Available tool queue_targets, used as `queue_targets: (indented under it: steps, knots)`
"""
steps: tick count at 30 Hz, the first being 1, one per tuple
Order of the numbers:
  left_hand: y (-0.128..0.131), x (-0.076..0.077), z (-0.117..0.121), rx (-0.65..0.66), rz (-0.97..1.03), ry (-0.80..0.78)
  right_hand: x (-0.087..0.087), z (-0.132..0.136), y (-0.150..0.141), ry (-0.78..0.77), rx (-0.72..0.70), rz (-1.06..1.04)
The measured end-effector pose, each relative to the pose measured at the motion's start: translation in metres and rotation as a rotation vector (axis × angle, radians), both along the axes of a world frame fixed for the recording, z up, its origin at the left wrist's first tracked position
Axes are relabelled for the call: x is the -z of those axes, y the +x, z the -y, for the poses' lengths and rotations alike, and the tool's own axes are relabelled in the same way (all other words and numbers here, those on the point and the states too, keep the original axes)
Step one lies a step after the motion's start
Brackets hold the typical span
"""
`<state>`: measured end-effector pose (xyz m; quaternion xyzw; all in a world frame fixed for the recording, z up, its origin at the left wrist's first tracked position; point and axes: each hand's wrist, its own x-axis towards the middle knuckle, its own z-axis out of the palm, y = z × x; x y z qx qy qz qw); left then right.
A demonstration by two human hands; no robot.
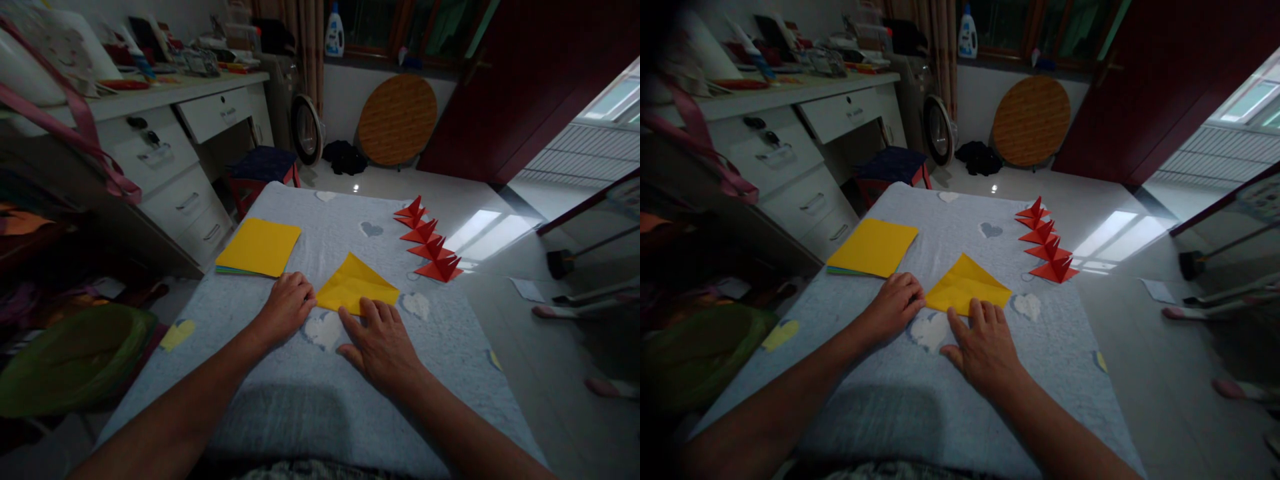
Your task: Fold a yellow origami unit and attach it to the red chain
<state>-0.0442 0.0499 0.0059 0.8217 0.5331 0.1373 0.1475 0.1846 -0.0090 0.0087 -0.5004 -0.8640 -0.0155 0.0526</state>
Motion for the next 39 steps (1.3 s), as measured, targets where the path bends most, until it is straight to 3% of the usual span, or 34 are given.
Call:
queue_targets:
  steps: [4, 7, 11, 14, 18, 28, 39]
  knots:
    - [0.009, -0.011, 0.013, -0.026, -0.178, 0.144, 0.0, 0.0, 0.0, -0.006, 0.004, -0.005]
    - [0.021, -0.016, 0.034, 0.09, -0.195, 0.2, 0.0, 0.0, -0.001, -0.003, 0.009, -0.005]
    - [0.03, 0.0, 0.061, 0.314, -0.116, 0.199, 0.002, 0.001, 0.0, 0.014, 0.009, -0.026]
    - [0.028, 0.019, 0.069, 0.31, -0.141, 0.204, 0.002, 0.001, 0.001, 0.021, 0.005, -0.033]
    - [0.024, 0.028, 0.069, 0.306, -0.175, 0.191, 0.003, 0.002, 0.001, 0.02, -0.002, -0.037]
    - [0.021, 0.018, 0.065, 0.286, -0.194, -0.008, 0.003, 0.001, 0.002, 0.01, -0.003, -0.037]
    - [0.012, 0.009, 0.054, 0.28, -0.211, -0.078, 0.002, 0.001, 0.001, -0.01, 0.01, -0.007]
